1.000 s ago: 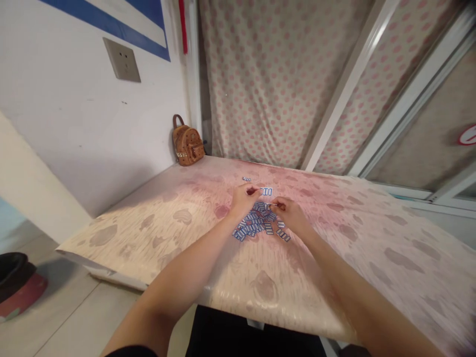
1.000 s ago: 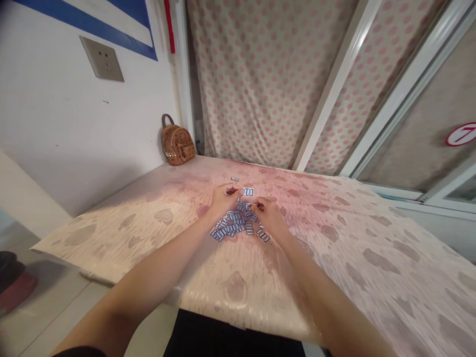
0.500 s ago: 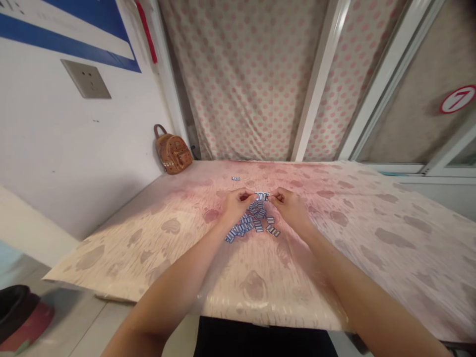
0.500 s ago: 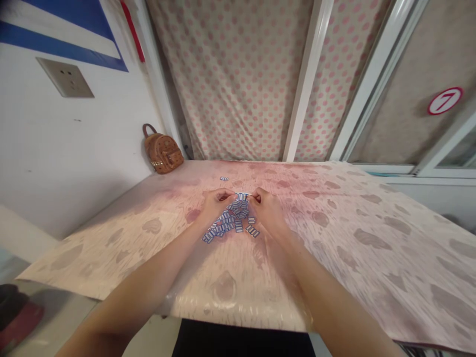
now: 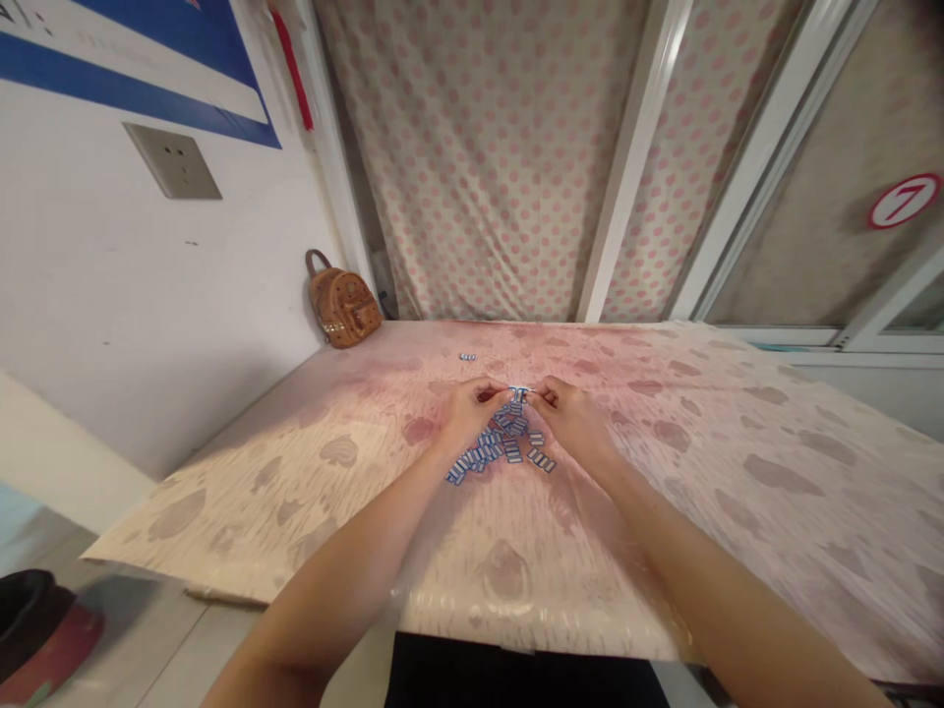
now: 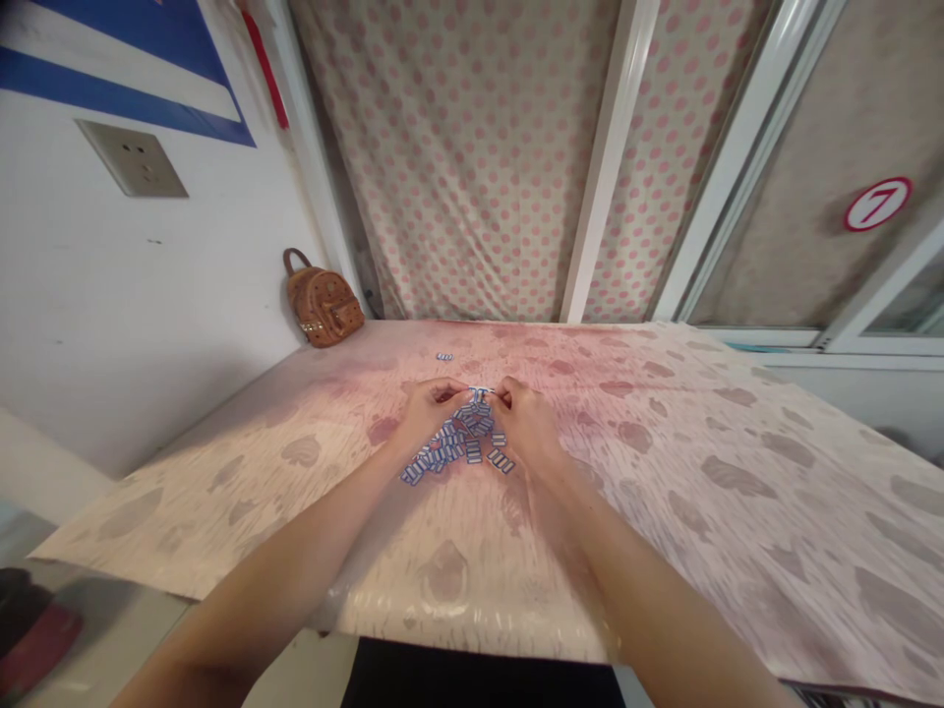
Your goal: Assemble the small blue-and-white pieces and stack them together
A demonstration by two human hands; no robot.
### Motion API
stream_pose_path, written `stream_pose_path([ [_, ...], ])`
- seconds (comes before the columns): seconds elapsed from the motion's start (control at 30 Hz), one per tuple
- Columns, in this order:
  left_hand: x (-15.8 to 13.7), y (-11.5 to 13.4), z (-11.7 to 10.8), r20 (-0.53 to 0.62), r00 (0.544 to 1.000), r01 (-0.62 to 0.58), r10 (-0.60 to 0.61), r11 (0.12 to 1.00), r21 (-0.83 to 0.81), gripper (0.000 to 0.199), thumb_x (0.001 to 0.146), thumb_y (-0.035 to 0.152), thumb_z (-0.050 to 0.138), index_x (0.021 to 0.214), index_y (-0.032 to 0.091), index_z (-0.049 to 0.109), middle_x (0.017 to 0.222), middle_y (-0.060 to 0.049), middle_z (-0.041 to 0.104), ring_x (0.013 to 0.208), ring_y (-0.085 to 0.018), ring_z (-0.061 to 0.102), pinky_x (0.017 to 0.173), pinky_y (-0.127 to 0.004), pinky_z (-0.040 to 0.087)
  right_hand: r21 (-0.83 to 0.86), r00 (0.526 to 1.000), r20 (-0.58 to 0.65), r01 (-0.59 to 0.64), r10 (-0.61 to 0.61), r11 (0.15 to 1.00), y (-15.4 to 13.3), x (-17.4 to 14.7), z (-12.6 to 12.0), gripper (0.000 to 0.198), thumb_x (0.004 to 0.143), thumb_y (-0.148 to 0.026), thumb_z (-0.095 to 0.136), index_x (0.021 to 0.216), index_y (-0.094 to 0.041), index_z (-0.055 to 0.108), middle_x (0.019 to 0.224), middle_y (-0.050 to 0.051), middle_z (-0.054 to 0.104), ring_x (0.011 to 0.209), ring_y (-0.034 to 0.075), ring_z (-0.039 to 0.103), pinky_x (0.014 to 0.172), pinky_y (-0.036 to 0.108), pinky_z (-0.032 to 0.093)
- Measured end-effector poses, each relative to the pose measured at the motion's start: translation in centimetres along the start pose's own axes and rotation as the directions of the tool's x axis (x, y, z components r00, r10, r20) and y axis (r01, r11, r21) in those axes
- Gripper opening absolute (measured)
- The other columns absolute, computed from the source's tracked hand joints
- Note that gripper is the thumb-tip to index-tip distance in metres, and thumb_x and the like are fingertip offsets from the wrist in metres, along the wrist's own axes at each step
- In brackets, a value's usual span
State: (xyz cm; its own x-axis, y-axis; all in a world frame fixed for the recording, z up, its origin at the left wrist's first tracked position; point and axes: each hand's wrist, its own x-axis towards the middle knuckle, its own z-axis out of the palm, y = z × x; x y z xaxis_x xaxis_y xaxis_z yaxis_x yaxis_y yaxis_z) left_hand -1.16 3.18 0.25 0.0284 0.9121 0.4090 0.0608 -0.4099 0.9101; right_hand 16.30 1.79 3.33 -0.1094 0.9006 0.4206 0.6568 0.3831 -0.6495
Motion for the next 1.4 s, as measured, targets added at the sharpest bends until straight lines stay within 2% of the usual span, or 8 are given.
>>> stream_pose_path([
  [0.5,-0.1,0.0,0.1,-0.009,1.0,0.007,-0.007,1.0,0.01,0.023,0.075,0.036,0.078,0.077,0.013,0.074,0.074,-0.005,0.071,0.067,-0.015,0.062,0.063,-0.025,0.047,0.056,1.0,-0.004,0.011,-0.01,0.998,0.9,0.1,0.6,0.015,0.084,-0.031,0.059,0.072,-0.021,0.056,0.062,-0.001,0.057,0.059,0.016,0.054,0.056,0.026,0.032],
  [0.57,-0.1,0.1,0.0,-0.029,0.999,0.031,-0.031,0.999,-0.011,0.024,0.074,0.037,0.078,0.077,0.013,0.074,0.072,-0.004,0.07,0.064,-0.014,0.06,0.06,-0.024,0.046,0.084,0.999,-0.024,0.027,-0.025,0.996,1.0,0.0,0.6,0.013,0.081,-0.031,0.063,0.088,-0.02,0.06,0.067,-0.002,0.057,0.06,0.016,0.054,0.057,0.026,0.035],
  [0.73,0.0,0.4,-0.3,-0.033,0.995,0.091,-0.093,0.994,-0.055,0.029,0.073,0.042,0.078,0.077,0.014,0.073,0.069,-0.002,0.068,0.06,-0.012,0.056,0.055,-0.023,0.043,0.075,0.985,0.051,0.164,-0.168,0.984,1.4,0.1,0.5,0.053,0.084,-0.025,0.062,0.136,-0.025,0.054,0.091,0.001,0.058,0.063,0.014,0.055,0.061,0.027,0.042],
  [1.0,0.0,0.3,-0.2,-0.033,0.991,0.128,-0.13,0.99,-0.065,0.027,0.072,0.039,0.078,0.078,0.014,0.075,0.072,-0.003,0.07,0.065,-0.014,0.06,0.061,-0.024,0.044,0.057,0.971,0.045,0.234,-0.237,0.971,1.7,0.1,0.9,0.032,0.088,-0.025,0.058,0.119,-0.024,0.067,0.087,0.002,0.061,0.067,0.016,0.056,0.066,0.029,0.043],
  [1.1,0.1,0.2,-0.3,-0.045,0.991,0.12,-0.123,0.991,-0.065,0.023,0.073,0.036,0.078,0.078,0.013,0.075,0.071,-0.003,0.071,0.064,-0.013,0.06,0.061,-0.024,0.044,0.162,0.988,0.039,0.144,-0.152,0.976,1.7,0.2,1.1,0.034,0.085,-0.031,0.06,0.119,-0.023,0.065,0.085,0.001,0.063,0.066,0.016,0.057,0.063,0.028,0.044],
  [1.2,0.2,0.1,-0.3,-0.047,0.993,0.104,-0.107,0.992,-0.066,0.019,0.073,0.032,0.077,0.076,0.013,0.074,0.071,-0.003,0.071,0.063,-0.013,0.06,0.062,-0.024,0.044,0.329,0.994,0.097,0.015,-0.05,0.944,1.7,0.5,1.1,0.023,0.084,-0.038,0.055,0.096,-0.021,0.066,0.075,0.0,0.062,0.063,0.016,0.057,0.06,0.027,0.044],
  [1.3,0.2,0.1,-0.4,-0.033,0.994,0.106,-0.109,0.992,-0.063,0.018,0.073,0.03,0.076,0.076,0.013,0.074,0.071,-0.003,0.071,0.062,-0.012,0.059,0.062,-0.024,0.044,0.39,0.985,0.164,-0.019,-0.049,0.921,1.9,0.9,0.9,0.023,0.081,-0.041,0.054,0.07,-0.021,0.059,0.063,-0.002,0.057,0.061,0.016,0.056,0.061,0.026,0.044],
  [1.4,0.2,0.0,-0.3,-0.017,0.991,0.134,-0.136,0.989,-0.069,0.02,0.072,0.031,0.077,0.077,0.012,0.074,0.072,-0.004,0.071,0.063,-0.013,0.06,0.063,-0.024,0.045,0.444,0.983,0.18,-0.05,-0.034,0.895,2.3,1.0,1.1,0.027,0.077,-0.044,0.056,0.066,-0.02,0.059,0.061,-0.001,0.059,0.061,0.016,0.056,0.06,0.027,0.043],
])
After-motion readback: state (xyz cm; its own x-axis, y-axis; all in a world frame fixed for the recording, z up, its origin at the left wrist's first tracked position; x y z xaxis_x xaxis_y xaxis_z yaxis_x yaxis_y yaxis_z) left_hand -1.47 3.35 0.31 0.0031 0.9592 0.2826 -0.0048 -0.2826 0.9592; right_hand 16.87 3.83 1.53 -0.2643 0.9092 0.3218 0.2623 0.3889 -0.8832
